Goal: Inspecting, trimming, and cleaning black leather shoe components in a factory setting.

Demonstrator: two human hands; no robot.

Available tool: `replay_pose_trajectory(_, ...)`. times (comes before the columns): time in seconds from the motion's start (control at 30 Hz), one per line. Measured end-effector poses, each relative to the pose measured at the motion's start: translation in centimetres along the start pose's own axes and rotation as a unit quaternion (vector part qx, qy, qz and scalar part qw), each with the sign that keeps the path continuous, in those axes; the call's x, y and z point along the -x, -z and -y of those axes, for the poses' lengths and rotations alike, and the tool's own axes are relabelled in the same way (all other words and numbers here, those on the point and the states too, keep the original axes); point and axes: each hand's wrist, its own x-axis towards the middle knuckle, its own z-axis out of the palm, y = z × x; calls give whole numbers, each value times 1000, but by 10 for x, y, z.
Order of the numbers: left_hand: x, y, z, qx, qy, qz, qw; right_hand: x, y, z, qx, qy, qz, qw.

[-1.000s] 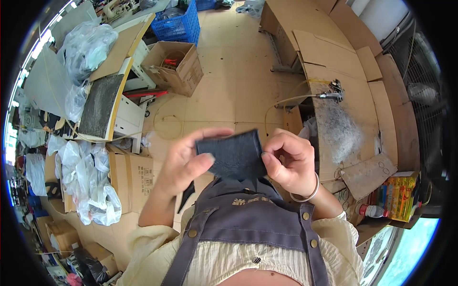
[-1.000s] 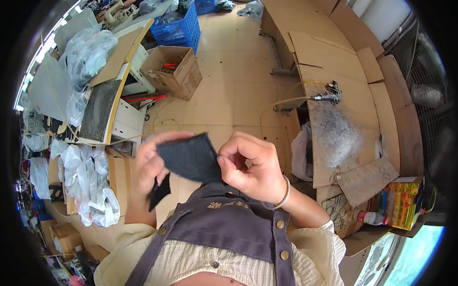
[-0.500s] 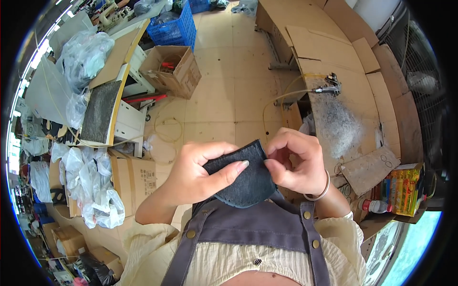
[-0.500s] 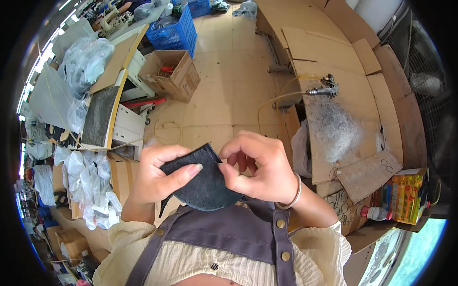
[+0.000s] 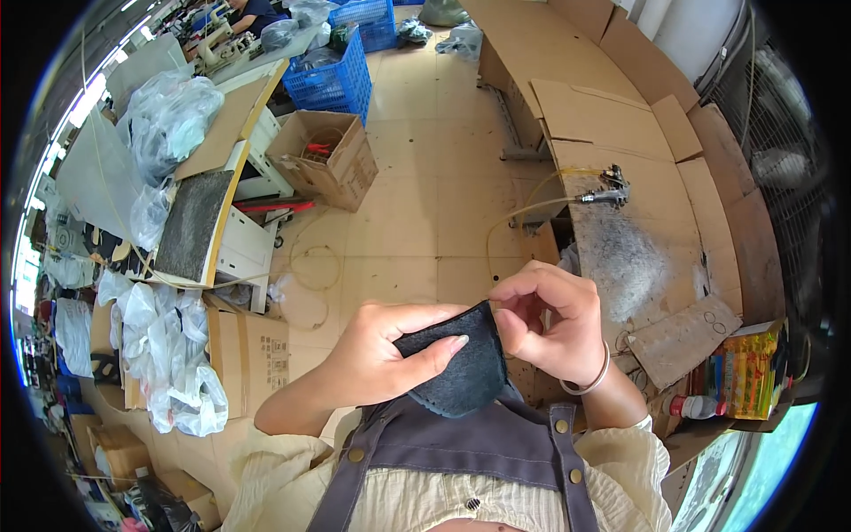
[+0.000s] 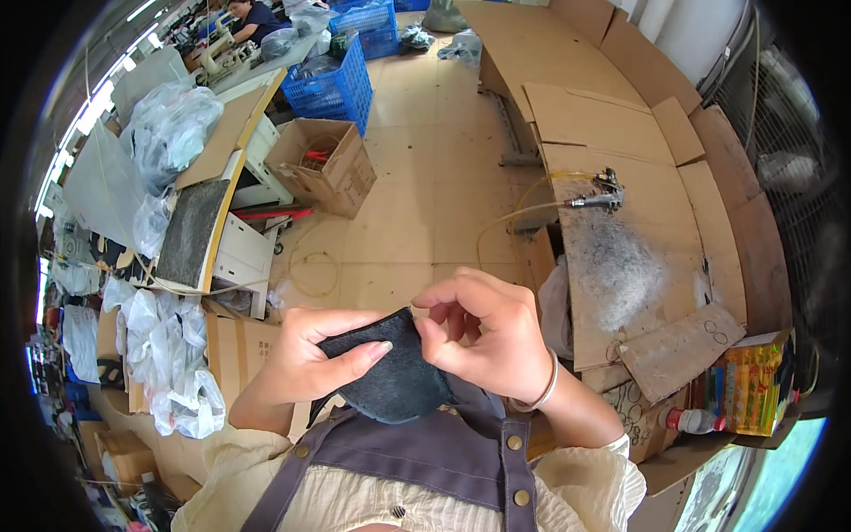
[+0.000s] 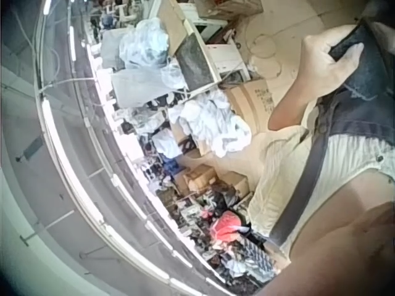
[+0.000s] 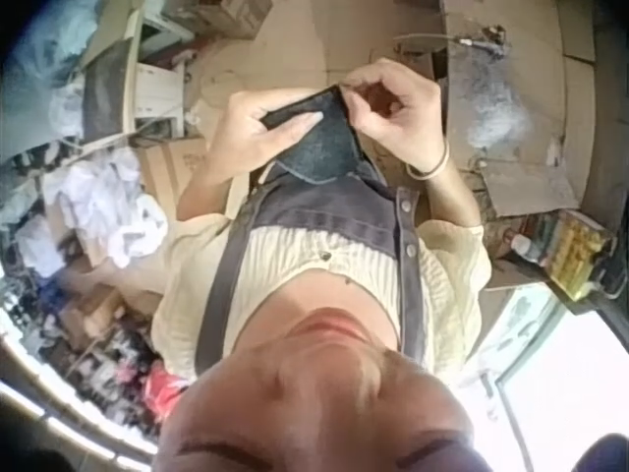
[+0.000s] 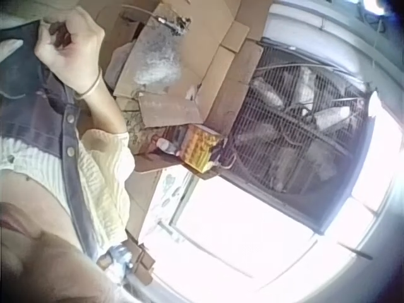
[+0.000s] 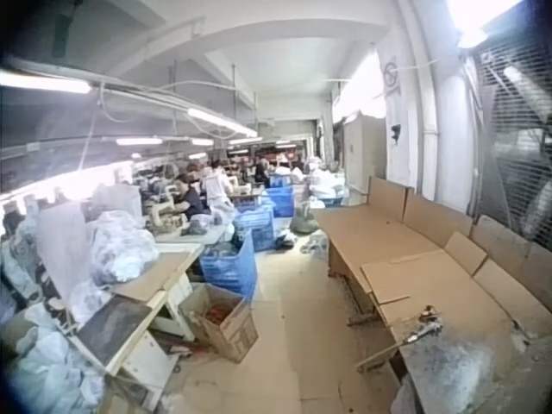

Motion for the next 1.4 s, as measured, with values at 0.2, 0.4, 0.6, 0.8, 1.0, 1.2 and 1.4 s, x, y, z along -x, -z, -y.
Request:
replay_pose_trajectory(0.2, -2, 3, 9, -109, -83, -3, 991, -12, -8, 0, 40, 44, 16, 998)
replay_pose_trajectory(0.4, 6, 22, 9, -92, -27, 3, 995, -24, -21, 9, 64, 39, 44, 996)
replay_pose_trajectory(0.6, 18, 49, 24, -135, -69, -5, 988, -37, -49, 15, 137, 65, 90, 984)
replay_pose_trajectory(0.8, 28, 80, 36, -163, -66, -13, 984, -51, -85, 12, 224, 141, 98, 959)
replay_pose_trajectory(1.0, 17, 103, 54, -152, 23, 32, 988, -69, -102, -11, 364, 279, 143, 877)
replay_pose_trajectory(1.2, -21, 119, 62, -189, 70, 67, 977, -101, -92, -46, 354, 293, 220, 860)
replay_pose_trajectory(1.4, -85, 119, 87, -234, 36, 32, 971, -147, -60, -106, 264, 284, 181, 904)
